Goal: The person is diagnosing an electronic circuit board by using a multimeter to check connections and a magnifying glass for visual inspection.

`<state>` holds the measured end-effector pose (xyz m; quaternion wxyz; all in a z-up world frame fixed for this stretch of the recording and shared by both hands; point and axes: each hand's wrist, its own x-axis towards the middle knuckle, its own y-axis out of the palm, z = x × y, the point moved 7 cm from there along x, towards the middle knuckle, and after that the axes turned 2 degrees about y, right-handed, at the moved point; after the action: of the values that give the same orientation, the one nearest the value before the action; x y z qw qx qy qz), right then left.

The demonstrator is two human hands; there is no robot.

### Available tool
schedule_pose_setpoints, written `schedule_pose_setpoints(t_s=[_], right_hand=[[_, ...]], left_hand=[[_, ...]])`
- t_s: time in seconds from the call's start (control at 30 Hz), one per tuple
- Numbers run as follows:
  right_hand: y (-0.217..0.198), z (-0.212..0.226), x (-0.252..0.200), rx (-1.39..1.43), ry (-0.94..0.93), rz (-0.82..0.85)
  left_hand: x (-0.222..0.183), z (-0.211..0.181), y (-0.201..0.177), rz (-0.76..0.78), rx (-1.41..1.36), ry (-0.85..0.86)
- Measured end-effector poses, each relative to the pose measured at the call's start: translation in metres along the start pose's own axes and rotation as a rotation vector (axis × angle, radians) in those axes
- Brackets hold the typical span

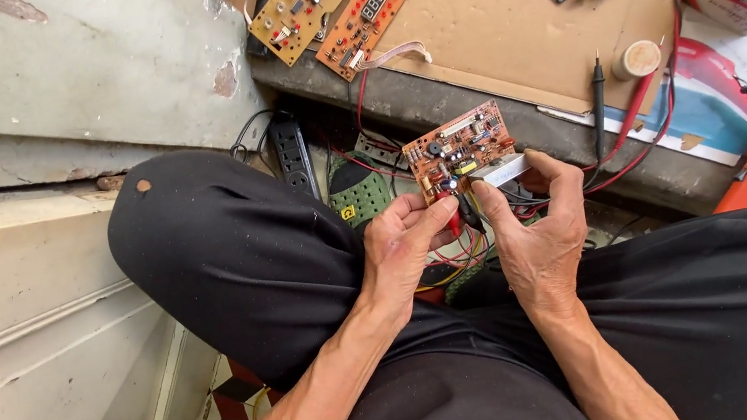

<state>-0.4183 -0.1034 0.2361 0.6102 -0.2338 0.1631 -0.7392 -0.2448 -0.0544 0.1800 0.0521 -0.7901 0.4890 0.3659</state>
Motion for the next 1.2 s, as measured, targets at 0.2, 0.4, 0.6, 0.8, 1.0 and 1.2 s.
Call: schedule_pose_setpoints(t_s=[0.2, 0.4, 0.6, 0.8, 1.0, 1.2], right_hand=[[0.003, 0.012, 0.0, 0.003, -0.036, 0.057], [0.006, 0.011, -0.001, -0.018, -0.06, 0.061], [0.006, 0.014, -0.001, -0.019, -0.092, 0.044], [0.008, 0.011, -0.001, -0.011, -0.099, 0.035], [0.008, 0.008, -0.001, -0.005, -0.086, 0.041], [0.01, 0.012, -0.001, 0.006, -0.065, 0.049]], left_hand=[[0.004, -0.004, -0.009, -0.038, 0.022, 0.024], [0.007, -0.001, -0.009, -0.023, 0.015, 0.025], [0.011, 0.003, -0.013, -0.026, 0.026, 0.04], [0.013, 0.005, -0.013, -0.008, 0.04, 0.036], [0.015, 0.01, -0.016, -0.024, 0.043, 0.016], [0.017, 0.012, -0.018, -0.039, 0.036, 0.014]])
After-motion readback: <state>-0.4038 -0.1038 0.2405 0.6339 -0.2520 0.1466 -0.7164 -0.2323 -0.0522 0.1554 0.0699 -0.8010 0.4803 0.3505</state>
